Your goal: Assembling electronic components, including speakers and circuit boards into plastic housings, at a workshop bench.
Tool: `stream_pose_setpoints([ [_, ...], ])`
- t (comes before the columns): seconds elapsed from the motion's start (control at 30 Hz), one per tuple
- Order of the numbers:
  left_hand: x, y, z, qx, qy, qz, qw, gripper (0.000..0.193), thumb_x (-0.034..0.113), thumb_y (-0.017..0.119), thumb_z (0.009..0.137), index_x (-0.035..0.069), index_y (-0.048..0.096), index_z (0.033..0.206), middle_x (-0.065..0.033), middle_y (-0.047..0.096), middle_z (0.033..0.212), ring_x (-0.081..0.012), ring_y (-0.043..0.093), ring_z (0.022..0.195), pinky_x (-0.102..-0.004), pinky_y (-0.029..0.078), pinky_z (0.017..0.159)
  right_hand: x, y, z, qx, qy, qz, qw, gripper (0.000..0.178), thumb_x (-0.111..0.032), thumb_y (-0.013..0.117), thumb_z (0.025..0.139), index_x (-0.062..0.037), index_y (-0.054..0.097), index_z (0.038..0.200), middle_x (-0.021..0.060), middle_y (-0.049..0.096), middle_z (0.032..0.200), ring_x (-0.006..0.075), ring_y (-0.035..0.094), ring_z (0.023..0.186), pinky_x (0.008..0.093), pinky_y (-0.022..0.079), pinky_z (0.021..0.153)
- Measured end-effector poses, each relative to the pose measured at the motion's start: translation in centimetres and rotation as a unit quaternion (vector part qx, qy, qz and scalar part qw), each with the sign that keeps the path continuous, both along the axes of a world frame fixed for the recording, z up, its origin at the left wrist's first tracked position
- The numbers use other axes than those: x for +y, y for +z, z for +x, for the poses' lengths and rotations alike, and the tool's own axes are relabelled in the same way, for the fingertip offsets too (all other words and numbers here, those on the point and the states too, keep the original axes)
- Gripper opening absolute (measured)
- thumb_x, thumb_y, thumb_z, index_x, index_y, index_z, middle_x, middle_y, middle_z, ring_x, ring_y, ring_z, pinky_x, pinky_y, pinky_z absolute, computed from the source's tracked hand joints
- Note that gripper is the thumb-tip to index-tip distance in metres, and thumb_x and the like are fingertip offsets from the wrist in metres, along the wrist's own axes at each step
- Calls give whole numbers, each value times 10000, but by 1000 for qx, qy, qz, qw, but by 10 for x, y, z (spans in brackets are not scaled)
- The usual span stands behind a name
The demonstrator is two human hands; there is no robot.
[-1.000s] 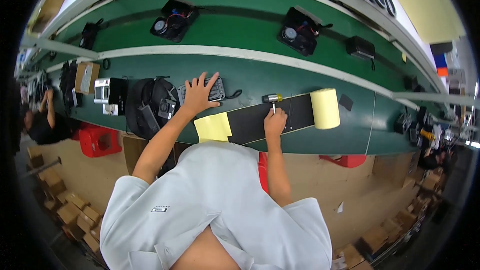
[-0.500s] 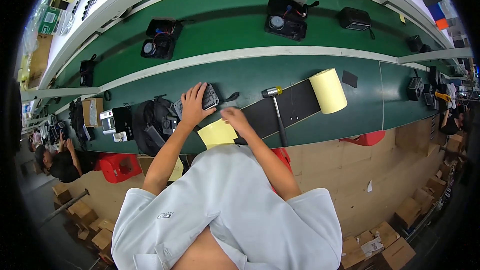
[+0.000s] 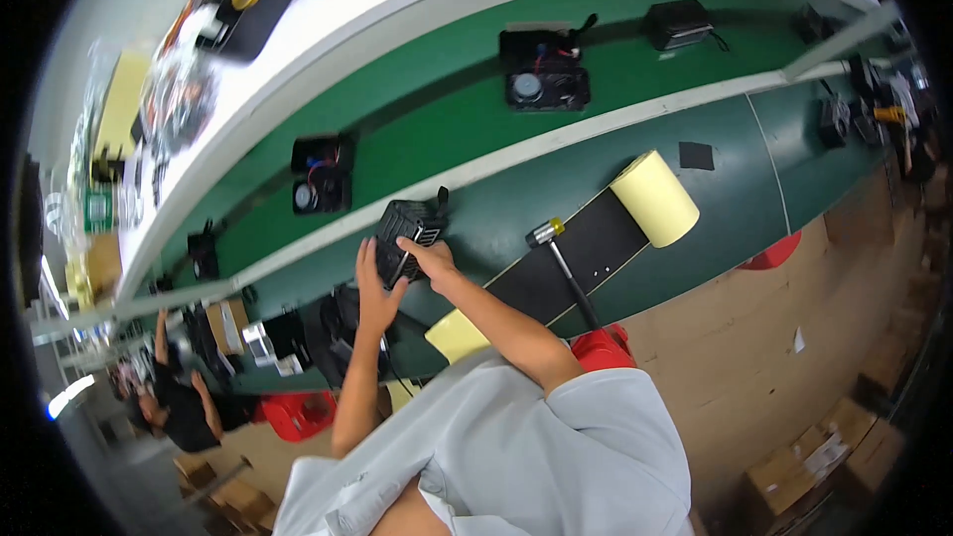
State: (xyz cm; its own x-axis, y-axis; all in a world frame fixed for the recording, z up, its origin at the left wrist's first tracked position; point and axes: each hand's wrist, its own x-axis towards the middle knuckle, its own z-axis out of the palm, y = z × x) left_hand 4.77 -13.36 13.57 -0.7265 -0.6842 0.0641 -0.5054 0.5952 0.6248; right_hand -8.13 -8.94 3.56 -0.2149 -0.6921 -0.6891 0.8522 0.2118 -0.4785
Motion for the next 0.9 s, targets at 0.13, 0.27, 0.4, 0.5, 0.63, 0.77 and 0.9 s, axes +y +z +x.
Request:
stream_pose_setpoints([
  [0.13,31,19,7,18,135,86,987,769,172,701,841,50,329,1504,-222,272,1554,-409,300,1426,-508,340,1112,-85,7,-89,-43,-124,-9,991,527,-438,840,762,-113,657,1133,33,690,1023,163,641,789,311,505,703],
  [0.27,58,-16,-13,-17,86,132,987,742,180,698,863,78,340,1505,-209,271,1556,-387,323,1417,-498,412,1049,-126,-23,-226,71,-51,48,995,742,-551,810,749,-26,608,1233,175,684,1115,242,706,834,344,578,643],
  [0.4,89,-26,-15,-44,72,208,974,674,176,700,863,92,411,1467,-199,309,1526,-378,389,1372,-456,462,995,-88,12,-273,167,264,79,947,728,-625,672,839,89,696,977,237,720,845,294,736,719,391,621,664],
  [0.5,95,-24,-29,-63,68,239,967,570,167,697,867,97,505,1399,-179,361,1498,-361,445,1332,-442,475,982,-48,44,-326,528,142,127,828,458,-407,630,904,10,711,733,208,703,709,303,721,629,416,593,602],
  [0.63,93,-31,-49,-62,11,245,967,467,134,675,878,107,568,1332,-156,469,1419,-334,508,1271,-406,491,955,4,20,-436,873,91,245,413,122,-99,618,828,-39,679,915,156,619,1016,349,601,1067,450,515,882],
  [0.77,83,-45,-50,-67,26,200,977,374,108,658,882,92,610,1253,-173,550,1328,-351,548,1212,-385,500,943,-8,-1,-451,901,147,191,362,180,-83,613,814,-47,677,978,152,628,1097,330,544,1172,451,428,1001],
  [0.9,72,-47,-54,-67,66,199,975,363,80,654,886,90,608,1247,-151,558,1330,-311,586,1161,-365,551,836,-13,-11,-451,911,84,175,363,295,-98,604,835,-72,658,1123,134,654,1162,294,558,1156,438,403,981],
])
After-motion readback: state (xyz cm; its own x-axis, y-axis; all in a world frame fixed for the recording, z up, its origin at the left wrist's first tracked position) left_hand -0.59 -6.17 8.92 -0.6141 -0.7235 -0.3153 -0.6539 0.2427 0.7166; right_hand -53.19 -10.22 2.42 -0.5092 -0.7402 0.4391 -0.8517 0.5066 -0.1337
